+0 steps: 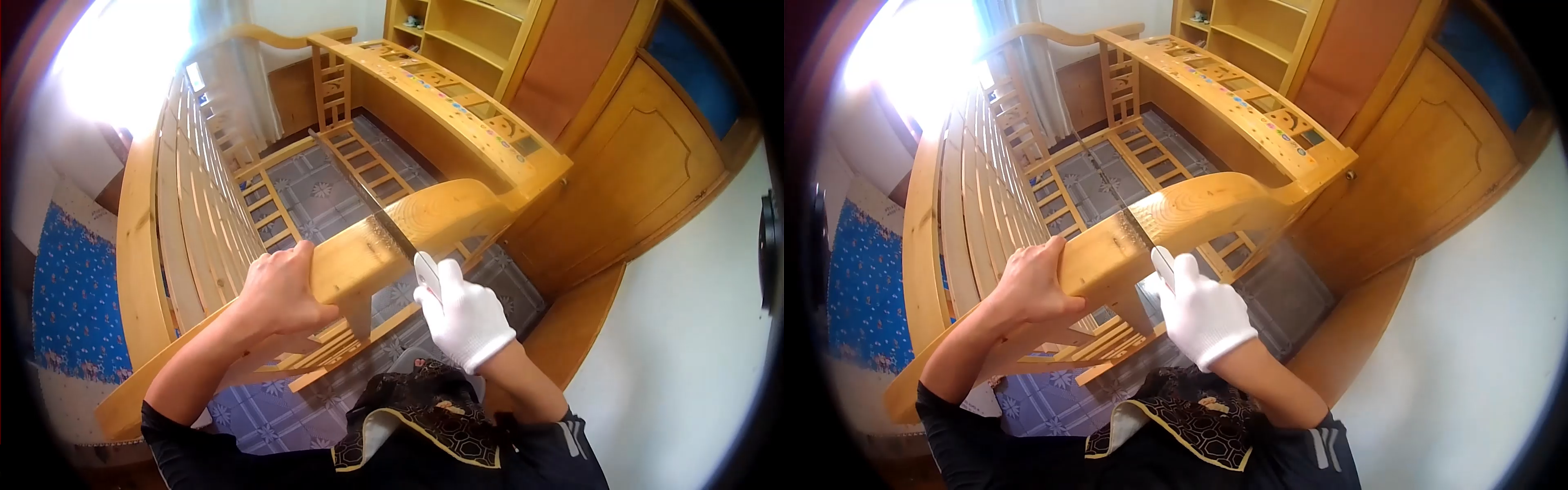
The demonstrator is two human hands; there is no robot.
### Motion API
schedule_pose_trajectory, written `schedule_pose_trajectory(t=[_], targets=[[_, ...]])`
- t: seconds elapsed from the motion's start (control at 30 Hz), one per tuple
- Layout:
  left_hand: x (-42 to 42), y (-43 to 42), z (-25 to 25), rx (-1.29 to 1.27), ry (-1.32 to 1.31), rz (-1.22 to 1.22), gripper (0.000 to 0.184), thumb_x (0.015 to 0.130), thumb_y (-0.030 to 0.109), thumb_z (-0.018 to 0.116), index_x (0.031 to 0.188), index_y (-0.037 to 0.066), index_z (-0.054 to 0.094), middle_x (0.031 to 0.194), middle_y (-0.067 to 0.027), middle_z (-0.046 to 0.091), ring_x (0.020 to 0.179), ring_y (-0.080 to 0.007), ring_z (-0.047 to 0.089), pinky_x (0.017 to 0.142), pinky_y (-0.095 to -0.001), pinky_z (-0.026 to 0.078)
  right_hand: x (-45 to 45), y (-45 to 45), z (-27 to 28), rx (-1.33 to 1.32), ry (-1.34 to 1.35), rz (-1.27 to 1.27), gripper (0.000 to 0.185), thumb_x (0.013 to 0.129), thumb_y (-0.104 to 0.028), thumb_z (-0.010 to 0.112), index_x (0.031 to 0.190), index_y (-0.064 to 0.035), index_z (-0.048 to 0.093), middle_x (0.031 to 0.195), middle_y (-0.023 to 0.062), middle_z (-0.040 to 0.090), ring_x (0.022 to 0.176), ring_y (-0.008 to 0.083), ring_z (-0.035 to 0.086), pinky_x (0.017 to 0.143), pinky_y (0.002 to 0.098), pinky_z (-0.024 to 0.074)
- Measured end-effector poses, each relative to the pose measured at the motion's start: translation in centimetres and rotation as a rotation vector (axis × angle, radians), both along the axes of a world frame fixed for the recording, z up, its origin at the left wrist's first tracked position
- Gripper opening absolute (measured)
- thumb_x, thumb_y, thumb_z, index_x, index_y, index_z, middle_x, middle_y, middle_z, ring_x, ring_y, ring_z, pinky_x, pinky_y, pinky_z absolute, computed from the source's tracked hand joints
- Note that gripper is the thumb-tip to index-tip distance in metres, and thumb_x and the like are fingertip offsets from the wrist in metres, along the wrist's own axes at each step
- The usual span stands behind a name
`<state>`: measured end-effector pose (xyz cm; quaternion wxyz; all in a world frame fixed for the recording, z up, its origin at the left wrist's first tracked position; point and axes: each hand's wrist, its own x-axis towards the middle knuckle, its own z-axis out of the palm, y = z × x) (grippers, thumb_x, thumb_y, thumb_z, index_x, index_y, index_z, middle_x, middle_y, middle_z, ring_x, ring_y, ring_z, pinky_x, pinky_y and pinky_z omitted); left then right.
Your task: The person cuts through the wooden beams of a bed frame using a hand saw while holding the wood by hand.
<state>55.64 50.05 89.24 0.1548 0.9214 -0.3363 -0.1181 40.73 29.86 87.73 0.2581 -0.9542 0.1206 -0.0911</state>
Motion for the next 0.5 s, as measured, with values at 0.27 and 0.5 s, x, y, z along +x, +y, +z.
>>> schedule_pose_trajectory(t=[0.27,0.5], targets=[[0.1,0.0,-0.1,0.03,0.011,0.008,0.058,0.058,0.036,0.075,0.096,-0.004,0.057,0.083,-0.0233,0.066,0.083,-0.0402,0.065,0.082,-0.0448,0.049,-3.7,0.3,-0.5,-0.068,-0.165,0.038,0.025,0.094,-0.024,0.06,0.104,-0.0038,0.051,0.062,0.0188,0.061,0.055,0.0392,0.065,0.048,0.048,0.0521],[0.1,-0.1,-0.1,0.007,-0.001,0.018,0.06,0.057,0.037,0.075,0.097,-0.005,0.057,0.083,-0.0234,0.066,0.083,-0.0404,0.065,0.081,-0.0451,0.049,-4.5,-0.2,-0.7,-0.044,-0.118,0.001,0.025,0.094,-0.025,0.061,0.101,-0.0037,0.05,0.068,0.0191,0.064,0.053,0.0377,0.064,0.047,0.0453,0.0526]])
